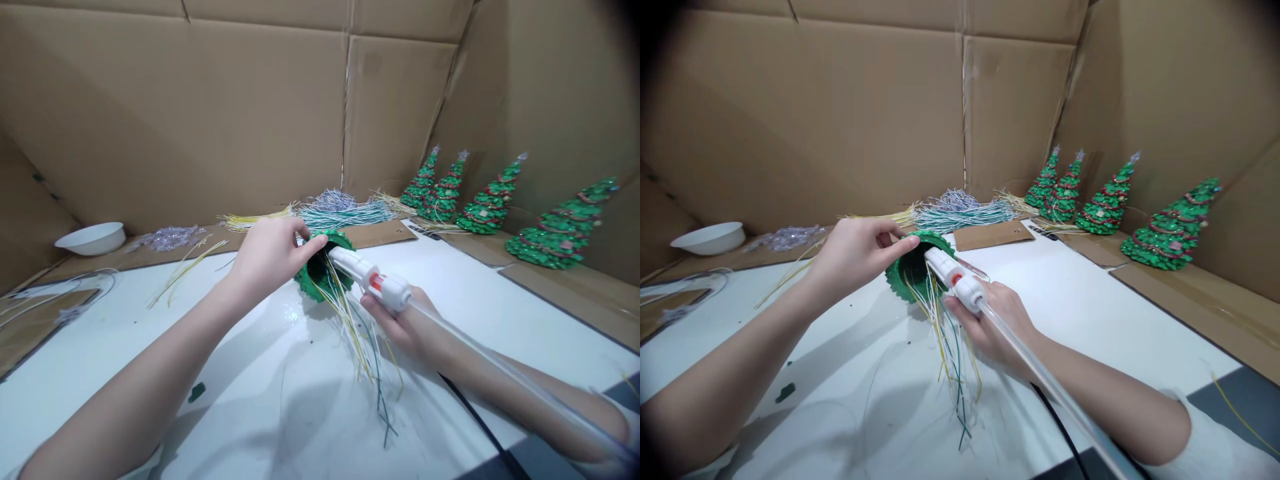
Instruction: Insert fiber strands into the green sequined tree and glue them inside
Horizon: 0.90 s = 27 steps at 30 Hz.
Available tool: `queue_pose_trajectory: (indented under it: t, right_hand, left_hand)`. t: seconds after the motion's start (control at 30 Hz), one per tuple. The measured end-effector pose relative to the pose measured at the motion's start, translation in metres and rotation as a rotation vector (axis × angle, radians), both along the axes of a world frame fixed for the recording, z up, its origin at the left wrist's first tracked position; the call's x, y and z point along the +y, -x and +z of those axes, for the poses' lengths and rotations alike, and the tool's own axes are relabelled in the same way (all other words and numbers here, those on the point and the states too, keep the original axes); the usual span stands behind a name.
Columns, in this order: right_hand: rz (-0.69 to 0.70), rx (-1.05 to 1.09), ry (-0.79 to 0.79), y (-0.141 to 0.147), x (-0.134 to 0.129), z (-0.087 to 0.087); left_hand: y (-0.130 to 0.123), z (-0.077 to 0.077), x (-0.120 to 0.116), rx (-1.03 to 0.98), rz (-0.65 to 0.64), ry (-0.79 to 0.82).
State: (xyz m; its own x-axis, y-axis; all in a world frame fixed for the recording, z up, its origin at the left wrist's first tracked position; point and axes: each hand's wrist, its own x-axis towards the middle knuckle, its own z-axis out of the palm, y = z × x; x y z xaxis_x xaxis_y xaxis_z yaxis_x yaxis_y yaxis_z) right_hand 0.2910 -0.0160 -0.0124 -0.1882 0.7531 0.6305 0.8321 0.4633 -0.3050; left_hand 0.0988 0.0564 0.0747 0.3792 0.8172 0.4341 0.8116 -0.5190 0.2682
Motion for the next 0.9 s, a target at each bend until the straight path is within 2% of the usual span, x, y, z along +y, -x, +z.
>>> queue_pose_trajectory:
  t: [0.13,0.33,0.6,0.9]
  right_hand:
    - [-0.014,0.041,0.033,0.0025,0.0001,-0.0026]
    - [-0.019,0.032,-0.004,0.0024,-0.0040,-0.0045]
    - [-0.040,0.004,-0.057,-0.0007,-0.0030,-0.0090]
    - [-0.048,0.016,-0.023,-0.0005,-0.0030,-0.0070]
  left_hand:
    - [-0.0031,0.0032,-0.0044,-0.022,-0.011,-0.002]
    - [-0.0034,0.0063,-0.0071,-0.041,0.010,-0.021]
    - [-0.0026,0.0048,-0.0054,-0.049,0.002,-0.007]
    - [-0.0026,0.0038,-0.0046,-0.043,0.020,-0.013]
